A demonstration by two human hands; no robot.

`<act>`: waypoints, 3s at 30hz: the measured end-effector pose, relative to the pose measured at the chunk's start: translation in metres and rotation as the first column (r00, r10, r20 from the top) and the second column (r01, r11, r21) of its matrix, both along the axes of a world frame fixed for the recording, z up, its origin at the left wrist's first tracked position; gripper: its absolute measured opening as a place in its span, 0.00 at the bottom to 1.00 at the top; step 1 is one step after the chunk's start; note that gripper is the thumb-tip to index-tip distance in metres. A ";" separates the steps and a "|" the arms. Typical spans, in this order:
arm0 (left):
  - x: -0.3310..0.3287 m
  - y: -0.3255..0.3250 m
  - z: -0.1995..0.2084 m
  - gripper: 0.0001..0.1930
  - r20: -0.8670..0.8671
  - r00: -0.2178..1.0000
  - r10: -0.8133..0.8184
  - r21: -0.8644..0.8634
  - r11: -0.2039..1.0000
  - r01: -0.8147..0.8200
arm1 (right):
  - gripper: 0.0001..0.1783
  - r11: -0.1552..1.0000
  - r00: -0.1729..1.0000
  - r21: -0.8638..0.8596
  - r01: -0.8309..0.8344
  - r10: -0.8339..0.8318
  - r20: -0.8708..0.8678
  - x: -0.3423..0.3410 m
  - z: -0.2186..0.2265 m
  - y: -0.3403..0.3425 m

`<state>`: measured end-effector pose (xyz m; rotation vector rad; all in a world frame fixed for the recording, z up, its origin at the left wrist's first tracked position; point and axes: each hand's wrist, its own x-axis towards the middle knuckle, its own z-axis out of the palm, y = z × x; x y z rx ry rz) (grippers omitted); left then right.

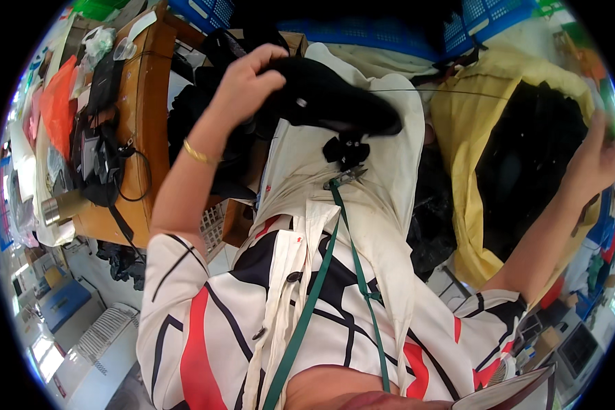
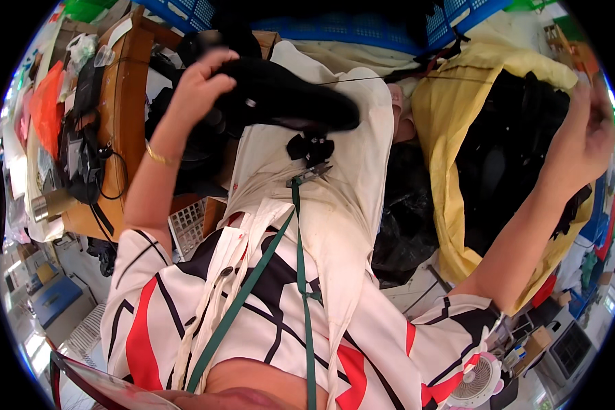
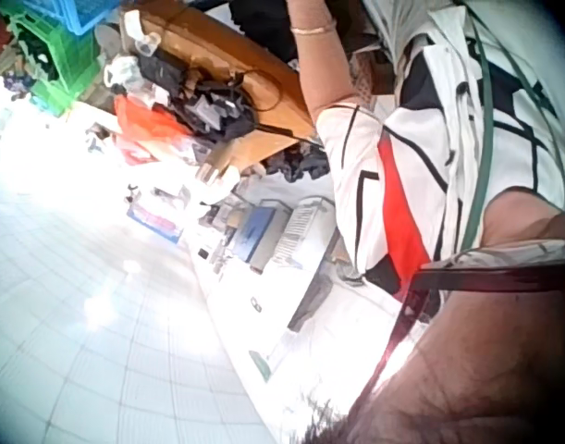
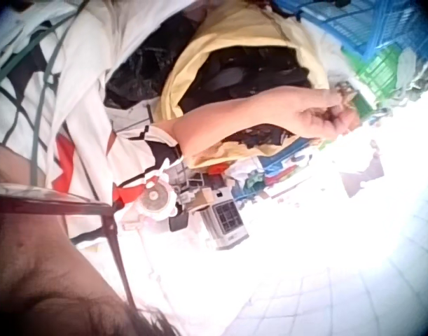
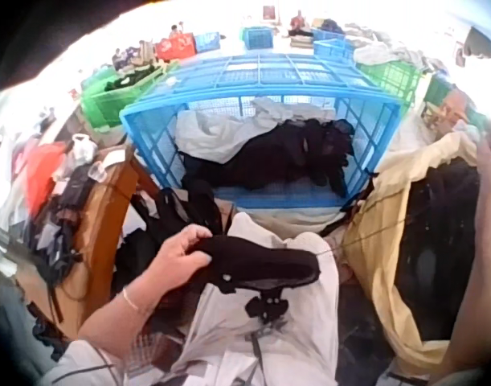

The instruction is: The person sits cross-legged and sews a black shoe using a needle and thread. They repeatedly insert the needle into the shoe's sole and pull the thread through to secure the stitching.

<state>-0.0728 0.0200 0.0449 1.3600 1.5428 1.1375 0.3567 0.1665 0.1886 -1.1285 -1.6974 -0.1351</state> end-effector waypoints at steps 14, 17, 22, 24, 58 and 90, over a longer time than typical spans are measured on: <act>0.016 0.046 -0.053 0.10 -0.692 0.700 0.176 0.213 0.976 -0.035 | 0.16 0.873 0.990 -0.467 0.139 -0.136 0.040 0.031 -0.170 -0.019; 0.019 0.022 -0.045 0.12 -0.639 0.766 0.063 0.012 0.997 -0.071 | 0.12 0.841 0.997 -0.536 -0.076 0.075 -0.023 -0.005 -0.203 -0.021; -0.001 -0.006 -0.065 0.10 -0.283 0.955 0.090 0.000 0.996 -0.094 | 0.09 0.606 0.886 -0.651 -0.457 0.376 -0.271 -0.131 -0.209 -0.036; -0.004 -0.015 -0.069 0.08 -0.266 0.957 0.111 0.012 0.994 -0.112 | 0.10 0.507 0.801 -0.641 -0.576 0.504 -0.322 -0.172 -0.202 -0.043; -0.006 -0.018 -0.107 0.10 -0.063 0.998 0.018 0.052 0.999 -0.014 | 0.11 0.313 0.702 -0.882 -0.352 0.712 -0.027 -0.263 -0.202 -0.070; 0.009 0.024 -0.083 0.10 0.398 0.882 0.251 -0.546 0.838 0.008 | 0.20 0.188 -0.080 0.002 -0.982 -0.409 -0.909 -0.226 -0.227 -0.081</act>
